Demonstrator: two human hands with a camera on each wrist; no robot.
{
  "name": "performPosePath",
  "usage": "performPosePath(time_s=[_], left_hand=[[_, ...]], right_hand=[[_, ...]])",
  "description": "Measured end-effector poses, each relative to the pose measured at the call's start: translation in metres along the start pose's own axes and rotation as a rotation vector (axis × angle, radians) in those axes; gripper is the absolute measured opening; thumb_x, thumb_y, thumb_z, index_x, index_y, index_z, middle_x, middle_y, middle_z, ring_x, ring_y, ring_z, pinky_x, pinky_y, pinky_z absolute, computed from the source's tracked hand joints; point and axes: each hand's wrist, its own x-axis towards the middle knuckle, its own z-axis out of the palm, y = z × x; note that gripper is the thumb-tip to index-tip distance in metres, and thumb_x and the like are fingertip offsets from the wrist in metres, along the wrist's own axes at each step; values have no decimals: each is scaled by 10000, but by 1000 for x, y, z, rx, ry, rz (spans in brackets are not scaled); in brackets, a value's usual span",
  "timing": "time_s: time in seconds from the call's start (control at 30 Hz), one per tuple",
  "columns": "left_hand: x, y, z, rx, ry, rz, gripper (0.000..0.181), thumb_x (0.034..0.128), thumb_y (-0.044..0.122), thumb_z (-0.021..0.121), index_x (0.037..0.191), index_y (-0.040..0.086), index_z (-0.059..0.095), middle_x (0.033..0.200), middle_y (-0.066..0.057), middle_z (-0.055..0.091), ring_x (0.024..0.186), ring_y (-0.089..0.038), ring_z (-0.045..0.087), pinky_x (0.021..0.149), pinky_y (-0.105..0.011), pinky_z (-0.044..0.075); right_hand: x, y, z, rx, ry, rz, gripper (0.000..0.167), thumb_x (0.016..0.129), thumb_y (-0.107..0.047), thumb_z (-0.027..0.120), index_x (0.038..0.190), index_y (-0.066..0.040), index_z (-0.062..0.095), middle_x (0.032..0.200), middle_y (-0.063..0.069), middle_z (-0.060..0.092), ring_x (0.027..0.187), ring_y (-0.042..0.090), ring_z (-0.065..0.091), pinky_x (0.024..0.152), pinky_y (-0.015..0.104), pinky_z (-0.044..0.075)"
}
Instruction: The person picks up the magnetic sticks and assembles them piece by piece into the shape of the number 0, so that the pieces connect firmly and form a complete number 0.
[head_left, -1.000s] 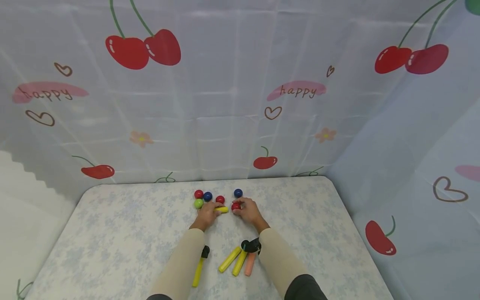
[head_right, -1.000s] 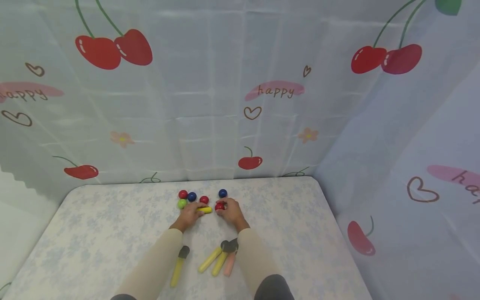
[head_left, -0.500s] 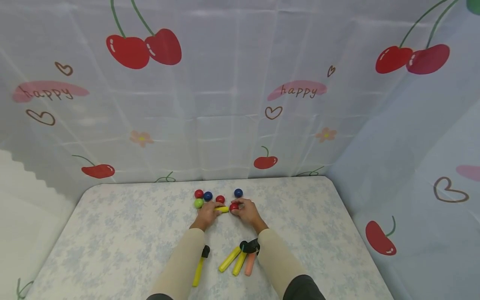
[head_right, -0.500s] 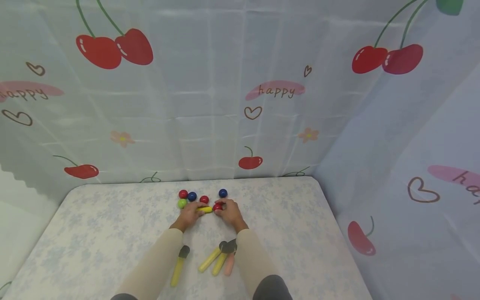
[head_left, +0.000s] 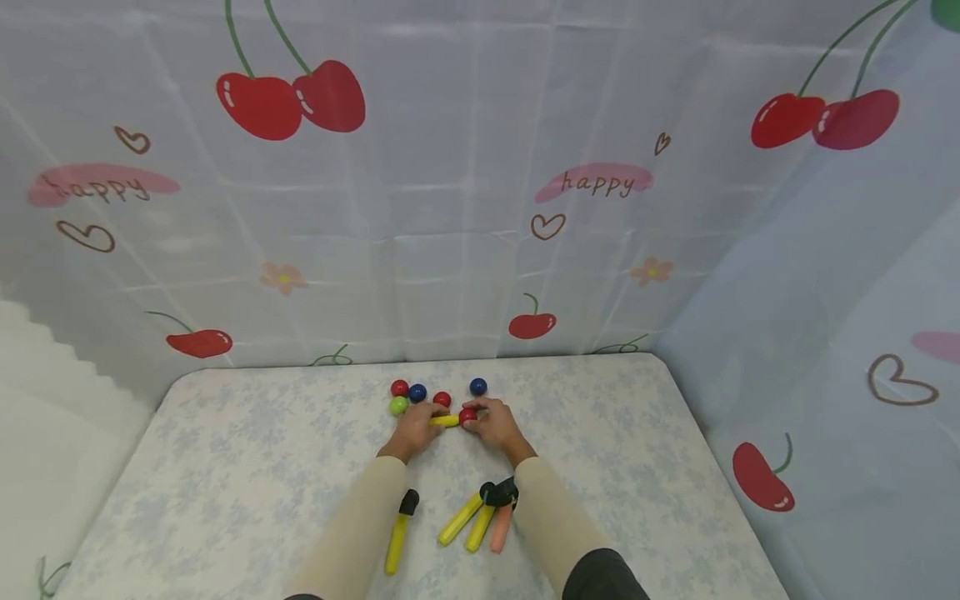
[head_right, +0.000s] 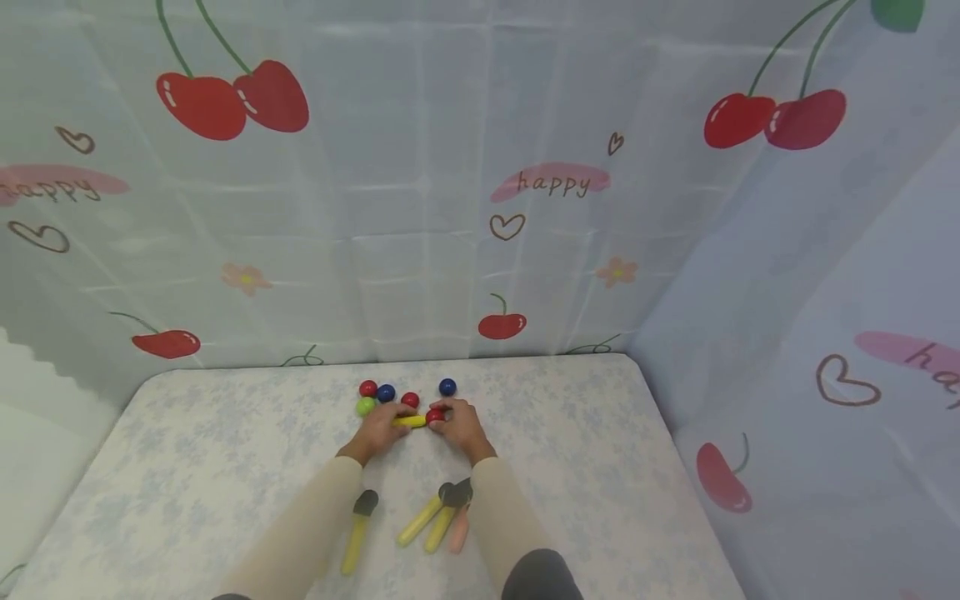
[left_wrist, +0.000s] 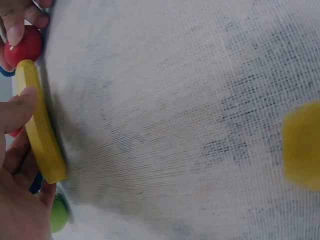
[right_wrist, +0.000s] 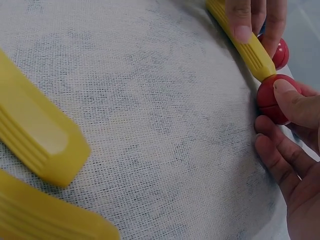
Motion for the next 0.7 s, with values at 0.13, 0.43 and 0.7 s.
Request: performPosePath(time_s=[0.13, 0.43, 0.7], left_hand=[[-3, 0, -6, 57, 9, 62, 304, 897, 93, 669, 1198, 58, 651, 1170, -115, 616, 1098, -300, 543, 1002, -458, 398], [-11, -7, -33, 133, 179, 36, 249, 863, 115, 706, 1111, 125, 685, 1063, -72, 621, 1066, -298, 529, 929, -520, 362], [-16, -29, -40, 121, 242, -78, 250, 856, 119, 723, 1101, 133, 677, 1160, -137, 530, 1094, -338, 466, 903, -511, 382]], right_hand=[[0, -1, 0, 0, 1, 0, 272, 866, -69, 710, 1137, -68, 687, 1105, 92, 665, 737, 141, 554, 703, 294, 495], [-1, 1, 2, 27, 15, 34, 277, 857, -79, 721, 1132, -90, 689, 1096, 67, 665, 795, 159, 551, 751, 316, 495], [1, 2, 4, 15, 13, 7, 282, 856, -78, 722, 1136, -77, 687, 1080, 72, 666, 767, 144, 537, 710, 290, 480]])
